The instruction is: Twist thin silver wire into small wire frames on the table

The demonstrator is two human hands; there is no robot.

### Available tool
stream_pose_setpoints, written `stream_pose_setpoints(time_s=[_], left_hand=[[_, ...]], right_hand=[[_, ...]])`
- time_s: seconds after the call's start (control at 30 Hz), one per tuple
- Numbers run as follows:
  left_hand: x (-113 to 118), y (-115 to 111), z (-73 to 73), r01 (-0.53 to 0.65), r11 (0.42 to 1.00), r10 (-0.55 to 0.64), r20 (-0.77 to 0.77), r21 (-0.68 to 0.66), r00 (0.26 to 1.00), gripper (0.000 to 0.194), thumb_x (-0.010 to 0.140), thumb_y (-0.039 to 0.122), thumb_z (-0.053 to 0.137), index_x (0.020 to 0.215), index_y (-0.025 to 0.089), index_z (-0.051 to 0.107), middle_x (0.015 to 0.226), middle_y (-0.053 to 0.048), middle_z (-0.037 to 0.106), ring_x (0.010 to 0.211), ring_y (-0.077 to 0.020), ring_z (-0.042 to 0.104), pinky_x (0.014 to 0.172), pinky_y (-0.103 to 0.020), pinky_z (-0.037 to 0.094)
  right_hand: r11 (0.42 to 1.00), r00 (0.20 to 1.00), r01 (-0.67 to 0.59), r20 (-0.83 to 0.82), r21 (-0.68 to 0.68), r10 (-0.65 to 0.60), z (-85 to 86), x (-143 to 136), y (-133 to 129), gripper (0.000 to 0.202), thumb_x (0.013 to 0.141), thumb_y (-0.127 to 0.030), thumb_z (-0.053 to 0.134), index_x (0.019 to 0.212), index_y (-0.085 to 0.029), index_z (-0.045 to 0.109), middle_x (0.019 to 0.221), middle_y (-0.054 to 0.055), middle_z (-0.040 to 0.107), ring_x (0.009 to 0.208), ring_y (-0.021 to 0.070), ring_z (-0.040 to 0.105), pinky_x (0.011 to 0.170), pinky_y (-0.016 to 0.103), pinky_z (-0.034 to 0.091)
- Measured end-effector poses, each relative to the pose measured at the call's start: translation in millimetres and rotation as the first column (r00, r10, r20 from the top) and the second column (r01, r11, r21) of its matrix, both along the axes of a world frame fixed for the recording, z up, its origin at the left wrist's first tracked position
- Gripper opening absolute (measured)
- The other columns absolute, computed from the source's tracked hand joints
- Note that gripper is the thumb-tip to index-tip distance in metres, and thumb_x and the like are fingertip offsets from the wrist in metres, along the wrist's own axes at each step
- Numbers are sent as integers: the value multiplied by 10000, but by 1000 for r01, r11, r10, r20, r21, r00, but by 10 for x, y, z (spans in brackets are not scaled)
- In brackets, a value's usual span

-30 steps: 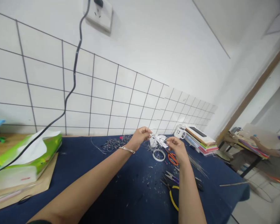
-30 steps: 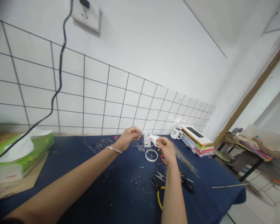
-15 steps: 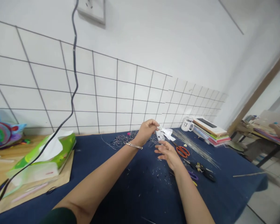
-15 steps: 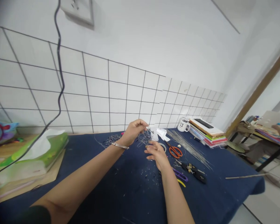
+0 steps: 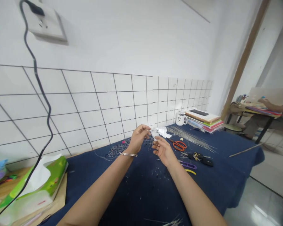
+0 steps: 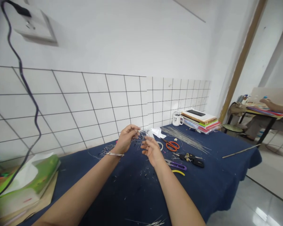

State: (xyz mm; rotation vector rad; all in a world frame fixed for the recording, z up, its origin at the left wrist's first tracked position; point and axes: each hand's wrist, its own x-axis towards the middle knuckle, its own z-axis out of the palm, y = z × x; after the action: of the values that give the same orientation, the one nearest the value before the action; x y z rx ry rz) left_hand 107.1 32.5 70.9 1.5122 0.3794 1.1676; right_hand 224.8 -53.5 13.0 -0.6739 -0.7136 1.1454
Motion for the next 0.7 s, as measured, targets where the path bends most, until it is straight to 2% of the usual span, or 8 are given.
stream_pose_setpoints(time_s=[0.13,0.23,0.4,0.47,0.57,0.63,0.7], left_hand=[[41,-36,-16,-25,999,29,96,-37,995,165,753,267,538,882,164,542,883,-35,591,614,-81,538,539,-203,424],[43,-28,-15,-28,998,37,150,-57,988,163,753,268,539,884,170,533,890,-30,582,575,-66,521,527,-201,424],[41,43,-62,-17,994,38,194,-104,980,181,738,261,551,895,175,531,887,-28,572,578,-68,524,513,-200,420],[47,86,-103,8,991,12,154,-131,988,199,716,238,565,903,174,537,878,-29,578,587,-73,534,526,-203,425],[55,131,-181,133,977,-132,13,-167,991,302,665,180,600,961,171,544,926,-51,590,658,-97,565,582,-223,451],[65,140,-241,203,965,-217,-72,-166,973,389,635,165,630,1014,184,543,1024,-69,581,808,-146,586,646,-248,470],[84,142,-306,252,962,-263,-109,-107,959,457,626,155,646,1064,218,536,1174,-63,526,1030,-187,526,774,-271,466]], right_hand=[[999,999,47,12,21,-47,43,44,-23,312,689,-332,651,967,-215,573,696,-11,584,589,112,566,484,212,431],[996,996,87,32,21,-87,48,73,-19,288,661,-301,675,913,-200,578,584,-43,520,511,89,516,462,200,412],[987,983,157,95,39,-160,46,145,-10,227,649,-279,683,821,-183,570,538,-56,488,475,78,477,444,191,387],[979,970,202,131,42,-205,52,196,-8,201,660,-282,669,803,-183,567,517,-62,483,466,78,470,441,188,379],[953,931,300,204,37,-301,68,289,-10,163,660,-271,656,759,-179,563,515,-67,494,455,71,456,436,178,362],[931,894,363,269,31,-357,67,343,-9,153,638,-254,662,724,-175,563,503,-74,491,444,67,447,429,173,349],[916,862,402,332,15,-384,44,379,5,150,629,-256,659,712,-175,565,490,-80,487,426,67,437,420,174,342]])
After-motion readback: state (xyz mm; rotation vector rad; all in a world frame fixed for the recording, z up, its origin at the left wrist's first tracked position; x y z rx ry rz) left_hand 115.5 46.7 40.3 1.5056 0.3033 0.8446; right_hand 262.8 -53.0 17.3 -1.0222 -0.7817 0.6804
